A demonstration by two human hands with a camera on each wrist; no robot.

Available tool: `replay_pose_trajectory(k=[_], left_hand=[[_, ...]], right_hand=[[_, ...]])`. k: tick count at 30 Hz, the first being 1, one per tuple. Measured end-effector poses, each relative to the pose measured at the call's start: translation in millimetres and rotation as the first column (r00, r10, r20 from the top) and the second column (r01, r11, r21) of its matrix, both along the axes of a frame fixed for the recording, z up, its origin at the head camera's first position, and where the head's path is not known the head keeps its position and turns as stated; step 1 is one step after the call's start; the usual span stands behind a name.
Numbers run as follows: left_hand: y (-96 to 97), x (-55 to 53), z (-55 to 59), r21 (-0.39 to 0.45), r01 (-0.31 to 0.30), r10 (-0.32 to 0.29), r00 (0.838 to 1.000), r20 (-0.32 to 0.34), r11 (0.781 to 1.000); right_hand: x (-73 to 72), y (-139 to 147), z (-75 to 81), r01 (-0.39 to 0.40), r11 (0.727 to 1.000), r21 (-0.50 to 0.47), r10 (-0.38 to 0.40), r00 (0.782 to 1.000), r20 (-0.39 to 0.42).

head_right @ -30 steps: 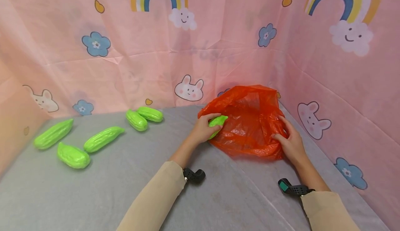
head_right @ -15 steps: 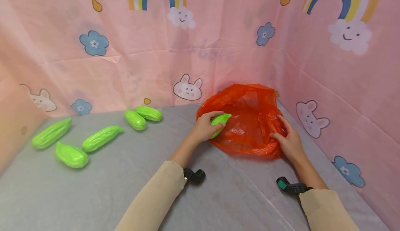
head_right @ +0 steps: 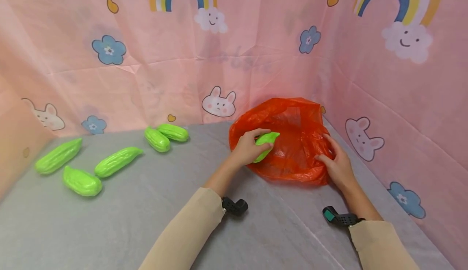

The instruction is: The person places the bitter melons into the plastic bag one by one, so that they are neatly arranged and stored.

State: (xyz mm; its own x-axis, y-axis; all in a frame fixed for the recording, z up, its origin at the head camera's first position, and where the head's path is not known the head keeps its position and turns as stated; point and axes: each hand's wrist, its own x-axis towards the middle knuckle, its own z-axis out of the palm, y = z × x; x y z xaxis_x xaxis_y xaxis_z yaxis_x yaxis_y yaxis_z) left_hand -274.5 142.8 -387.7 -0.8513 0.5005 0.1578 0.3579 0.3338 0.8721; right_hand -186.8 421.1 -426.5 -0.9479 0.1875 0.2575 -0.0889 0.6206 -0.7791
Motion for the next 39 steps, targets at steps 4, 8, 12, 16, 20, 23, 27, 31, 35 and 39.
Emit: replay_pose_trajectory(k=[4,8,12,16,20,23,27,31,35,39], left_hand=[[11.1,4.0,1.2,0.038,0.007,-0.008,1.000,0.018,0.999],[21.8,8.8,0.8,0.048,0.019,-0.021,0.999,0.036,0.999],[31.0,12.7,-0.1,0.040,0.023,-0.026,0.998,0.057,0.999],[38.9,15.6,-3.0,0.030,0.028,-0.030,0.998,0.058,0.999],[43.5,17.9,-9.5,0.024,0.031,-0.032,0.998,0.047,0.999],[46.3,19.2,-14.8,0.020,0.035,-0.035,0.999,0.039,0.999],[50.2,20.7,-20.5,-0.002,0.042,-0.042,0.999,0.031,0.999],[53.4,22.1,-23.9,-0.036,0.028,-0.028,1.000,0.004,0.999],[52.8,21.8,-25.9,-0.058,0.004,-0.005,1.000,-0.015,0.998],[49.8,21.4,-26.9,-0.061,0.007,-0.007,1.000,-0.005,0.998]], right_hand=[[1.1,0.9,0.9,0.008,1.000,0.006,-0.008,1.000,0.011],[1.3,1.2,1.6,0.004,1.000,0.005,-0.004,1.000,0.024],[-0.3,1.0,1.3,0.000,1.000,-0.003,0.000,1.000,0.024],[-1.3,0.5,0.6,0.004,1.000,-0.005,-0.004,1.000,0.013],[-0.7,-0.2,0.2,0.000,1.000,-0.005,0.000,1.000,0.018],[0.2,0.2,0.3,0.000,1.000,0.003,-0.001,1.000,0.021],[0.2,2.1,-0.2,0.005,1.000,0.014,-0.005,1.000,0.005],[2.0,2.9,1.5,-0.003,1.000,0.009,0.003,1.000,0.005],[3.1,0.8,3.2,-0.014,1.000,-0.002,0.014,1.000,0.020],[1.6,-0.1,1.4,-0.011,1.000,-0.002,0.011,1.000,0.021]])
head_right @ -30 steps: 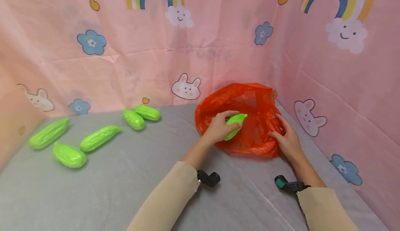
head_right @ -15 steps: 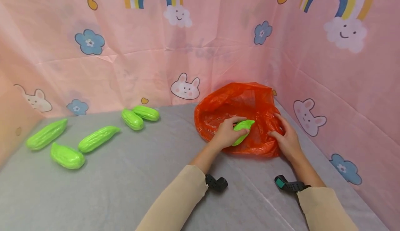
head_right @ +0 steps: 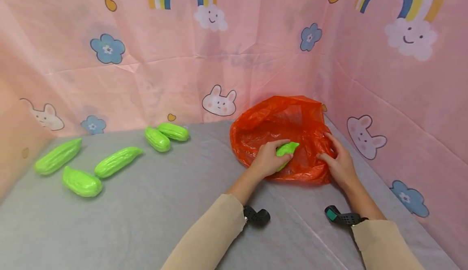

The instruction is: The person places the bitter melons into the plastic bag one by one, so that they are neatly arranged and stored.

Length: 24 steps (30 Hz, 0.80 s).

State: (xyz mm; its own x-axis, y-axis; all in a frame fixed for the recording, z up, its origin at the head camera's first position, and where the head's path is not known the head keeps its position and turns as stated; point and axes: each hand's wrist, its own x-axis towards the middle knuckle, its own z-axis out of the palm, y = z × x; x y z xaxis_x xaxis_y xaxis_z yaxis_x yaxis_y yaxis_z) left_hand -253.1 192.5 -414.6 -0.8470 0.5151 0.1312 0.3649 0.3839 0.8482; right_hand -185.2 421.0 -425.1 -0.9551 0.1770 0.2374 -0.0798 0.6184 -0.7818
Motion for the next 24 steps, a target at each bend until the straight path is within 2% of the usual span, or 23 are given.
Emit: replay_pose_trajectory(k=[7,14,19,24], left_hand=[[-1.1,2.1,3.1,-0.003,-0.008,0.008,1.000,-0.015,1.000],[6.0,5.3,4.3,-0.044,-0.015,0.012,0.997,-0.078,0.999],[6.5,8.1,5.5,-0.058,-0.055,0.052,0.997,-0.050,0.997],[3.1,11.2,15.3,-0.074,-0.071,0.068,0.997,-0.044,0.995]], right_hand=[[-3.3,1.2,-2.7,0.004,1.000,0.004,-0.004,0.999,-0.044],[2.4,4.7,-3.5,0.021,1.000,0.014,-0.020,0.999,-0.042],[-0.9,4.0,-6.0,0.026,1.000,0.012,-0.025,0.998,-0.058],[-4.1,1.9,-5.7,0.022,1.000,0.013,-0.021,0.998,-0.061]])
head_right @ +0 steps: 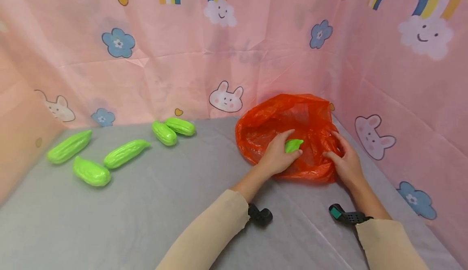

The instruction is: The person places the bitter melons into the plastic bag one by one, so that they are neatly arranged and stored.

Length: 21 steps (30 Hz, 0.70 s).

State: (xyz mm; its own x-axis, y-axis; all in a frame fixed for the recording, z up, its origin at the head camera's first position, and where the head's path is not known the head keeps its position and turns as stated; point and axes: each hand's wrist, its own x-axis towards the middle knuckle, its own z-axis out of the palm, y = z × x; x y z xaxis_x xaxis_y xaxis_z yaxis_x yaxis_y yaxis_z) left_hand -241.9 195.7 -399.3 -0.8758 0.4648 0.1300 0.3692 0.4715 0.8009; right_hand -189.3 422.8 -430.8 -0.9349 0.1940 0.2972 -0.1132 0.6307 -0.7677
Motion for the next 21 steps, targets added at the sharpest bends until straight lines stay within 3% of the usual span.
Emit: replay_pose_trajectory(k=[4,12,21], left_hand=[[-11.4,0.2,14.5,-0.043,-0.009,0.008,1.000,-0.028,0.999],[-46.1,-4.5,37.4,-0.047,-0.030,0.027,0.997,-0.068,0.998],[-90.1,-21.7,52.1,-0.002,-0.052,0.051,0.981,-0.187,0.999]], right_hand=[[-2.0,-2.5,1.2,-0.015,1.000,-0.006,0.016,1.000,0.015],[0.1,-0.4,0.9,-0.018,1.000,-0.007,0.018,1.000,-0.001],[-0.6,-0.1,0.2,0.005,1.000,-0.003,-0.005,1.000,0.002]])
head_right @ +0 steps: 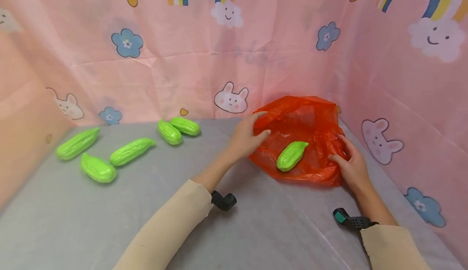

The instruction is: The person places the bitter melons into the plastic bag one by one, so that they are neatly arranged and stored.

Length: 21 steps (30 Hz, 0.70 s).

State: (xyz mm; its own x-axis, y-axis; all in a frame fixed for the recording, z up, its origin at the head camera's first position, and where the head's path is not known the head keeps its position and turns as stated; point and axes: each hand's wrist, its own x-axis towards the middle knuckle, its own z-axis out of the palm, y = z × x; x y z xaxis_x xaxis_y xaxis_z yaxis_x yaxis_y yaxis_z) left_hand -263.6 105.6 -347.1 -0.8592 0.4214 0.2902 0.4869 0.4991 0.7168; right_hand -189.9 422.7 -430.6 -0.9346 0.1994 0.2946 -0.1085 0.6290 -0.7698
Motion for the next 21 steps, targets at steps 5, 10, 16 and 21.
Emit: replay_pose_trajectory(k=[5,10,16,21], left_hand=[[-28.7,-15.4,3.2,0.055,-0.032,0.033,0.999,-0.021,0.998],[-55.4,-29.6,5.1,0.079,-0.093,0.098,0.993,-0.060,0.993],[-83.4,-44.9,14.0,-0.037,-0.203,0.192,0.961,-0.198,0.979],[-105.6,-53.2,18.6,-0.002,-0.286,0.281,0.940,-0.194,0.958]], right_hand=[[1.0,-0.7,0.6,0.005,1.000,0.006,-0.005,1.000,0.000],[0.1,-2.6,1.1,-0.004,1.000,0.001,0.004,1.000,-0.002],[1.4,-1.8,0.1,-0.009,1.000,-0.010,0.009,1.000,-0.016],[1.0,-1.2,-0.8,-0.018,1.000,-0.020,0.017,1.000,-0.024]])
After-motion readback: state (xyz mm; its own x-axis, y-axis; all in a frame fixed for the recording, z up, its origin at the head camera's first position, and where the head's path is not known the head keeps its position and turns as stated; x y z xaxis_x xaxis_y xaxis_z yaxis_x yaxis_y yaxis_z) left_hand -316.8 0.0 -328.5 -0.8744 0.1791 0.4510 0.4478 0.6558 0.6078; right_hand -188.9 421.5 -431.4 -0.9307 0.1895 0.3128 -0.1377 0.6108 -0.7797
